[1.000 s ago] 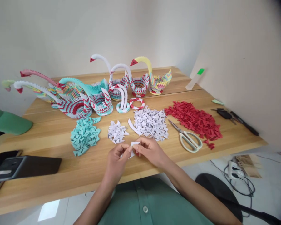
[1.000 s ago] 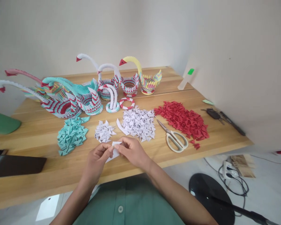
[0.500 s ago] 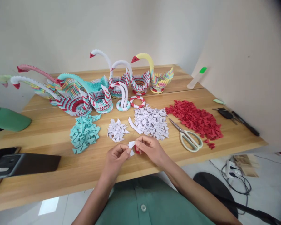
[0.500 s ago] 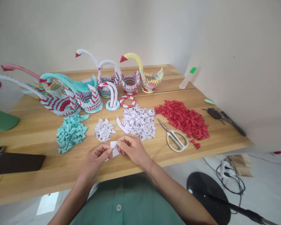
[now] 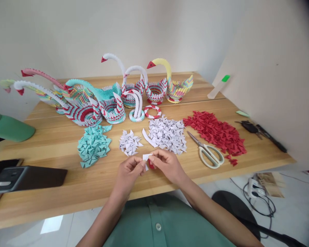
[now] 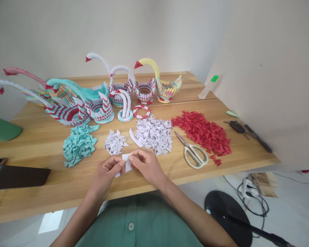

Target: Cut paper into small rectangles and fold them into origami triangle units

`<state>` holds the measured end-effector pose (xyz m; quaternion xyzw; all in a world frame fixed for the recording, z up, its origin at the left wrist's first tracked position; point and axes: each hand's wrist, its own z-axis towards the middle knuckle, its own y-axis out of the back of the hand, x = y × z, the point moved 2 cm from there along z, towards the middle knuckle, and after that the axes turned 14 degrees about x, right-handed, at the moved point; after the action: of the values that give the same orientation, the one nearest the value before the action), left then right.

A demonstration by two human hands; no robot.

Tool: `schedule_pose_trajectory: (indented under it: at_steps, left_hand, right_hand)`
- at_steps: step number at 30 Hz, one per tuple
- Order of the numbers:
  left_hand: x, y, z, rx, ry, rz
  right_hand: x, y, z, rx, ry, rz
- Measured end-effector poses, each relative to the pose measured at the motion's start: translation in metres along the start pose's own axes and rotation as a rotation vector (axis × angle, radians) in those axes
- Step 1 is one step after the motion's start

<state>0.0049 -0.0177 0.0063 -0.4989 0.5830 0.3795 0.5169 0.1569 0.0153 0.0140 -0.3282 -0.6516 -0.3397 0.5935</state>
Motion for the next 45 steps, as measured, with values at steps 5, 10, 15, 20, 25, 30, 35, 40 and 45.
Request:
schedule_pose_trajectory:
  at_steps: [5,10,15,20,25,30,35,40,45]
  left_hand:
    - [0.0,0.0,0.001,0.032,0.006,-0.019]
    - [0.0,0.002,0.002,0.027,-0.01,0.005]
    - [-0.001,0.0,0.002,0.041,-0.035,0.056]
    - [0.0,-0.001,0.002,0.049,-0.018,0.025]
    - [0.002,0.001,0.0,0.033,0.008,0.005]
    - [0.001,-0.004,-0.003,0.07,0.002,0.021]
    - [-0.001,-0.005,-0.005,0.046,-0.006,0.018]
    - [0.0,-0.005,-0.007,0.032,-0.007,0.027]
    - [-0.001,-0.006,-0.005,0.044,-0.03,0.037]
  right_hand:
    - [0.001,-0.001,0.0,-0.023,-0.006,-0.061]
    - [0.001,-0.003,0.002,-0.009,-0.033,-0.048]
    - [0.001,-0.003,0.002,-0.014,-0.017,-0.104]
    - [-0.001,-0.004,0.0,-0.063,-0.009,-0.098]
    - [-0.004,-0.004,0.001,0.01,-0.009,-0.026]
    - [0.001,-0.005,0.003,-0.05,0.015,-0.2]
    - [0.001,-0.005,0.001,-0.005,0.028,-0.153]
    - [0.004,0.0,-0.002,0.013,0.037,-0.176]
    - [0.009,0.002,-0.004,-0.046,0.047,-0.25]
